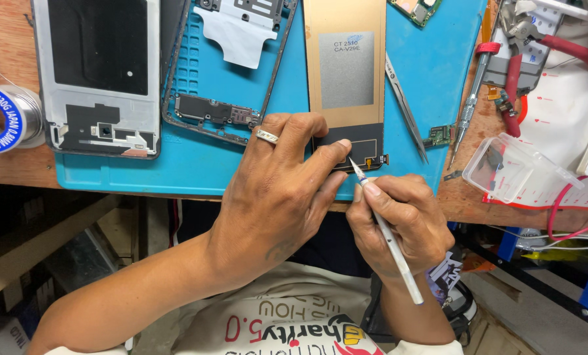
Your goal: The person uses a precision tool to scrape and clean a small connector area on a smartphone screen assembly, then applies a liquid from a squeeze bottle to the same area and continues scraping. The work is performed on a cluttered electronics repair workbench with multiple disassembled phone parts visible.
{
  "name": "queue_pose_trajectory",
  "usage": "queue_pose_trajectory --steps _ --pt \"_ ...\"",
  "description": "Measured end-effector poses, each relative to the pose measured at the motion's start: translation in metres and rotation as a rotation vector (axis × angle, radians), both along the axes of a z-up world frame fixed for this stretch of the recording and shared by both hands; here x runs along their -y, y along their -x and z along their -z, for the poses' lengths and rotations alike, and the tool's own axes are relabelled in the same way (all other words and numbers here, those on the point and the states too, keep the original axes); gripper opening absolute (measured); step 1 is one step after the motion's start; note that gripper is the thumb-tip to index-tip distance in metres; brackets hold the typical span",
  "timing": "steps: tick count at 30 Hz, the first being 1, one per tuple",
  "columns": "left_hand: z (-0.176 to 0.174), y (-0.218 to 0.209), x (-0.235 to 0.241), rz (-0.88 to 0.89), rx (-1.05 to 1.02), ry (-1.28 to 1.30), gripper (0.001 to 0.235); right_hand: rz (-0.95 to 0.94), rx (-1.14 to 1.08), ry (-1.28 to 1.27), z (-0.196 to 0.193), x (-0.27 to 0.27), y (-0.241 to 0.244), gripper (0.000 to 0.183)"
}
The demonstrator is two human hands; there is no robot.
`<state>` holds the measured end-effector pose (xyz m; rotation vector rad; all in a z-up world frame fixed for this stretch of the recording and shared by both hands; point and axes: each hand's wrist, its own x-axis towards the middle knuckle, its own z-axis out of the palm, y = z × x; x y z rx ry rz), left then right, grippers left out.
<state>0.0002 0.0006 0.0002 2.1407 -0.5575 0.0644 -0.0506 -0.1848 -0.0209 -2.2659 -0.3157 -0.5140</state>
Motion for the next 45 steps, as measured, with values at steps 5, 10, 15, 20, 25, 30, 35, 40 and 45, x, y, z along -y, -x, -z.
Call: queue_pose_trajectory --steps 5,10,15,20,25,30,35,40,45 --pt "0.0008 0.0002 0.0005 0.002 -0.001 -0.001 0.030 0.005 -0.008 -0.011 0.0003 0.0003 -0.0001 0.028" --pt "0.0009 0.0004 0.0005 0.002 0.000 -0.008 0.030 -0.003 -0.008 -0.007 -0.0004 0.0002 -0.0008 0.028" --pt "0.0007 0.0003 0.0005 0.000 0.004 -0.007 0.031 0.000 -0.011 0.007 -0.0012 0.0004 -0.0010 0.028" --pt "0.0007 0.0001 0.0004 0.000 0.004 -0.005 0.030 0.003 -0.004 0.002 -0.0002 0.0002 -0.0014 0.028" --pt "0.0012 -0.0001 0.0005 0.001 0.005 -0.001 0.030 0.015 -0.008 0.007 0.0000 -0.0002 -0.0003 0.028" --pt "0.0015 0.0004 0.0008 -0.002 0.006 -0.002 0.030 0.010 -0.008 -0.003 -0.0004 0.0002 -0.0007 0.028" --pt "0.0023 0.0010 0.0011 -0.004 0.002 -0.003 0.030 0.012 -0.006 0.005 -0.0004 0.0000 -0.0011 0.028" --pt "0.0027 0.0007 0.0013 -0.004 0.002 -0.003 0.030 0.010 -0.009 0.003 -0.0012 0.0002 -0.0006 0.028" --pt "0.0026 0.0007 0.0013 -0.006 0.005 -0.001 0.030 0.006 -0.005 -0.011 -0.0003 0.0002 -0.0013 0.028"
